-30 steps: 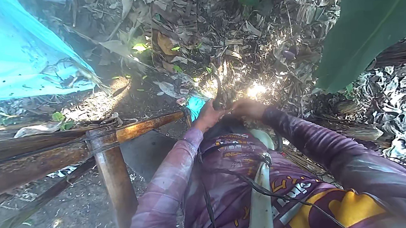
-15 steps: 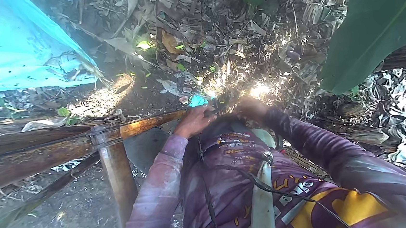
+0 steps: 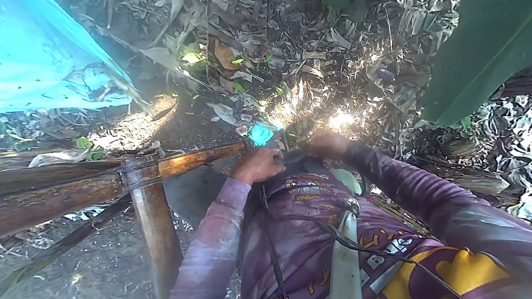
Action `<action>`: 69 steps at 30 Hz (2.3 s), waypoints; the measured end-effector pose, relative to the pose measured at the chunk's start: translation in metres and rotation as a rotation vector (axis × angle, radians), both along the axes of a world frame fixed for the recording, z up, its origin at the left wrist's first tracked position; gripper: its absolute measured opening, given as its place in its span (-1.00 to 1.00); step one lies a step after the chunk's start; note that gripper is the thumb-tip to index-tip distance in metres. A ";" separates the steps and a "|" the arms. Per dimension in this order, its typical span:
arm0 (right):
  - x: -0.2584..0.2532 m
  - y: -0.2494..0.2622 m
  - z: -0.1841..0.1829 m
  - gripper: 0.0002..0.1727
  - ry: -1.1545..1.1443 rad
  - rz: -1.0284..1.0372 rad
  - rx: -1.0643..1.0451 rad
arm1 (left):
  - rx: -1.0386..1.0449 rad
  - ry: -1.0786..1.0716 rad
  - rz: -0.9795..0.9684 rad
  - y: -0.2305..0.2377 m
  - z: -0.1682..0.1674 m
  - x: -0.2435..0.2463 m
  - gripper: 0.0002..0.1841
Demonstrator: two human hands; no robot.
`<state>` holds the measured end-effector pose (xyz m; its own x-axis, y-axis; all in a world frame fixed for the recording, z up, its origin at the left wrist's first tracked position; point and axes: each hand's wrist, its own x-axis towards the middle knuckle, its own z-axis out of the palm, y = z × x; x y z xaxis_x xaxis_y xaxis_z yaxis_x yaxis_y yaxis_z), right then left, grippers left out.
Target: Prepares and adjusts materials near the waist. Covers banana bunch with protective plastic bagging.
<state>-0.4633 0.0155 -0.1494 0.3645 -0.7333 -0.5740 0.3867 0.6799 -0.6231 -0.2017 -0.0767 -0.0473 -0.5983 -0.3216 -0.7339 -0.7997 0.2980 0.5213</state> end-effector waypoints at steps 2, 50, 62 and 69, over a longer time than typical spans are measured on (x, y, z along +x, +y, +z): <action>0.001 0.002 -0.001 -0.88 0.001 -0.007 0.002 | -0.012 -0.024 -0.013 0.000 0.000 -0.002 -0.67; -0.080 -0.111 0.072 -0.73 0.901 0.069 -0.178 | -0.169 0.191 0.937 0.212 0.046 0.168 -0.55; -0.035 -0.155 0.082 -0.59 1.223 0.676 -0.597 | -0.136 -0.212 1.154 0.369 0.128 0.215 -0.64; 0.023 -0.150 0.092 -0.60 1.138 0.801 -0.587 | -0.100 -0.250 1.113 0.385 0.070 0.184 -0.71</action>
<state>-0.4399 -0.1350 -0.0573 0.3438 -0.7808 -0.5217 -0.8164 0.0260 -0.5769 -0.0179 0.3083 0.0230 0.2142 -0.6450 -0.7336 -0.7239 -0.6090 0.3241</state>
